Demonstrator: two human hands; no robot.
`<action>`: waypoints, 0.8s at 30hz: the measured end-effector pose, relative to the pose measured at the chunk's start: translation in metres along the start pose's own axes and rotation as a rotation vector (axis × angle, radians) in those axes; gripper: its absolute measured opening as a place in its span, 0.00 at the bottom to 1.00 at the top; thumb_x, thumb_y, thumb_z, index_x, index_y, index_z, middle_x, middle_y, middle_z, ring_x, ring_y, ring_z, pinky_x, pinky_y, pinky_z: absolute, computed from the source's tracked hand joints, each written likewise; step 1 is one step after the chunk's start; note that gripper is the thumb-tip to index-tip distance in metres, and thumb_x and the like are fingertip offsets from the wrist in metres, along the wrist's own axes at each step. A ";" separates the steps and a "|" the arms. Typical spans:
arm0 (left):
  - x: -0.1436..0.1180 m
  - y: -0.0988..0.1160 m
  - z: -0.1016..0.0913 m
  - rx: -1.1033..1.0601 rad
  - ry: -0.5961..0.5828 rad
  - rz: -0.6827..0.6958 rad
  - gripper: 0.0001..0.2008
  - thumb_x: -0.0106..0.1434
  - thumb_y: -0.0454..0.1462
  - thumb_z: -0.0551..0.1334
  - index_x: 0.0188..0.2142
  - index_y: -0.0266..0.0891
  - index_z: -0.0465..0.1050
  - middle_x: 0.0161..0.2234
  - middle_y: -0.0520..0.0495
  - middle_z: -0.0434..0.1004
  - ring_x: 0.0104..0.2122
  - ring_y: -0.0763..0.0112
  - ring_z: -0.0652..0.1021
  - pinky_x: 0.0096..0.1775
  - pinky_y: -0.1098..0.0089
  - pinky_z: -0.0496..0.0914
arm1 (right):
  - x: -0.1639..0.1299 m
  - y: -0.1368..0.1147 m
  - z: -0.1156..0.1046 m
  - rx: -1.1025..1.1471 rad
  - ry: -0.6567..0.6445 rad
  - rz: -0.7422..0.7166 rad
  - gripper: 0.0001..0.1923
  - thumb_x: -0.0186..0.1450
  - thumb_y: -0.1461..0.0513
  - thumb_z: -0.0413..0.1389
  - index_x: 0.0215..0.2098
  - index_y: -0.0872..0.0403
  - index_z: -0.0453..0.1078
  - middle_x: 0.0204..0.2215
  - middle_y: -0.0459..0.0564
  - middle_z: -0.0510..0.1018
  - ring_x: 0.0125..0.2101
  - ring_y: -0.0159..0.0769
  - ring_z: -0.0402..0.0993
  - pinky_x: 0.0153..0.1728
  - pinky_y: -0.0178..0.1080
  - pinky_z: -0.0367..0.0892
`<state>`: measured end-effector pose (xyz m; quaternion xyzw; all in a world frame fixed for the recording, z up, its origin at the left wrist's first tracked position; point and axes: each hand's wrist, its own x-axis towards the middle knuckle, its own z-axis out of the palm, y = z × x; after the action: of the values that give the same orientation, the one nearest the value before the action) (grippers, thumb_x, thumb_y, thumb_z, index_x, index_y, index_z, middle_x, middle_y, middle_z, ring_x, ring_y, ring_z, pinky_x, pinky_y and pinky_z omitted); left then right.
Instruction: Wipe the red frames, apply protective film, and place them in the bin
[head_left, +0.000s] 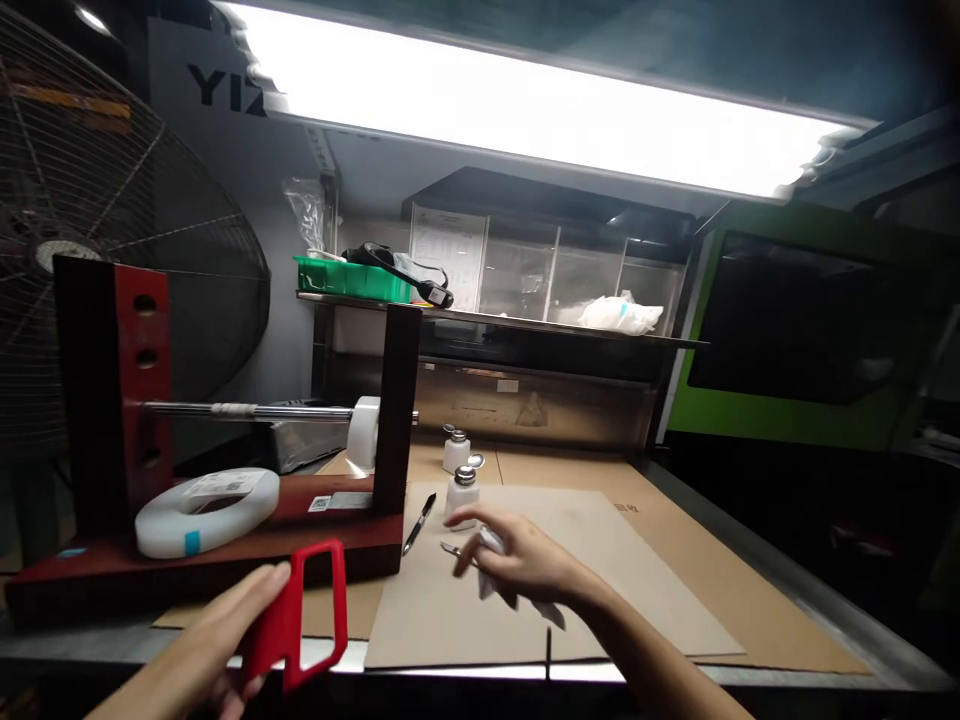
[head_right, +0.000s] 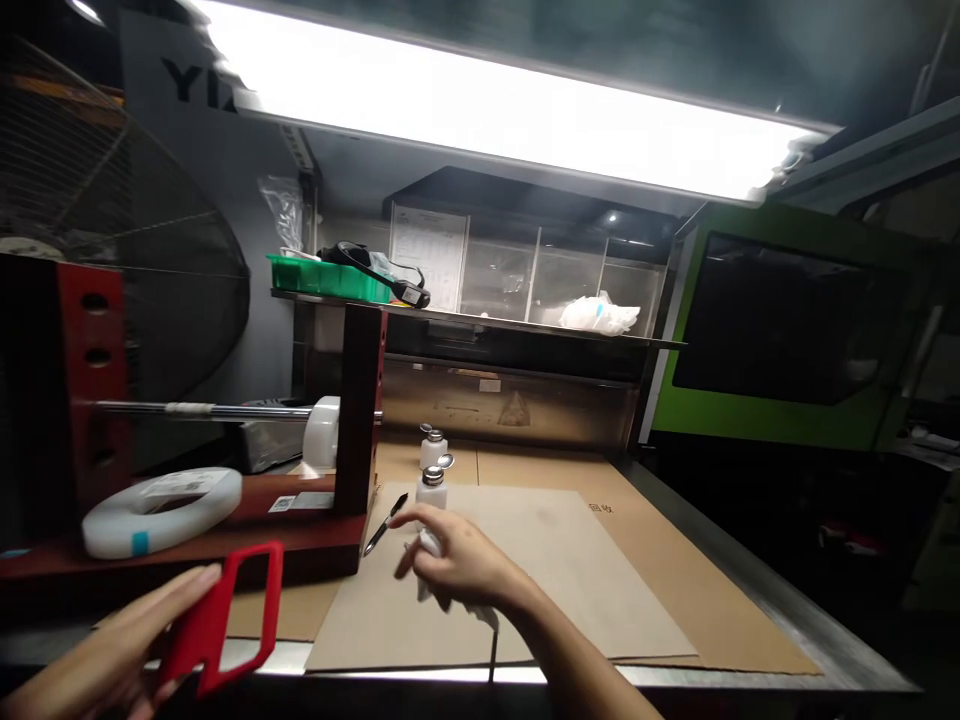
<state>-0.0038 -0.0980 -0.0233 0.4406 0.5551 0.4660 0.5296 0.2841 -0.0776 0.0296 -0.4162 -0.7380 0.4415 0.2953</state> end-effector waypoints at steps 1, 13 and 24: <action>0.008 0.008 -0.008 0.059 0.002 0.006 0.23 0.49 0.54 0.63 0.38 0.42 0.65 0.11 0.54 0.64 0.12 0.69 0.66 0.10 0.78 0.59 | 0.017 0.001 0.006 0.045 0.004 -0.001 0.16 0.57 0.69 0.50 0.43 0.53 0.68 0.27 0.43 0.76 0.14 0.21 0.61 0.11 0.25 0.55; 0.067 0.043 -0.025 0.246 -0.040 0.044 0.31 0.55 0.60 0.52 0.45 0.38 0.64 0.12 0.54 0.61 0.14 0.72 0.63 0.12 0.79 0.56 | 0.148 0.012 0.058 0.412 0.234 0.097 0.13 0.57 0.54 0.58 0.27 0.58 0.69 0.15 0.38 0.62 0.12 0.20 0.50 0.13 0.28 0.43; 0.090 0.039 -0.030 0.300 -0.118 0.086 0.37 0.53 0.64 0.49 0.48 0.38 0.62 0.13 0.56 0.60 0.16 0.71 0.63 0.12 0.79 0.57 | 0.154 0.011 0.070 0.528 0.277 0.094 0.09 0.54 0.59 0.58 0.24 0.56 0.64 0.13 0.36 0.61 0.12 0.20 0.49 0.13 0.28 0.41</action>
<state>-0.0388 -0.0044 -0.0009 0.5647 0.5669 0.3736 0.4692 0.1576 0.0317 0.0002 -0.4150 -0.5304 0.5703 0.4703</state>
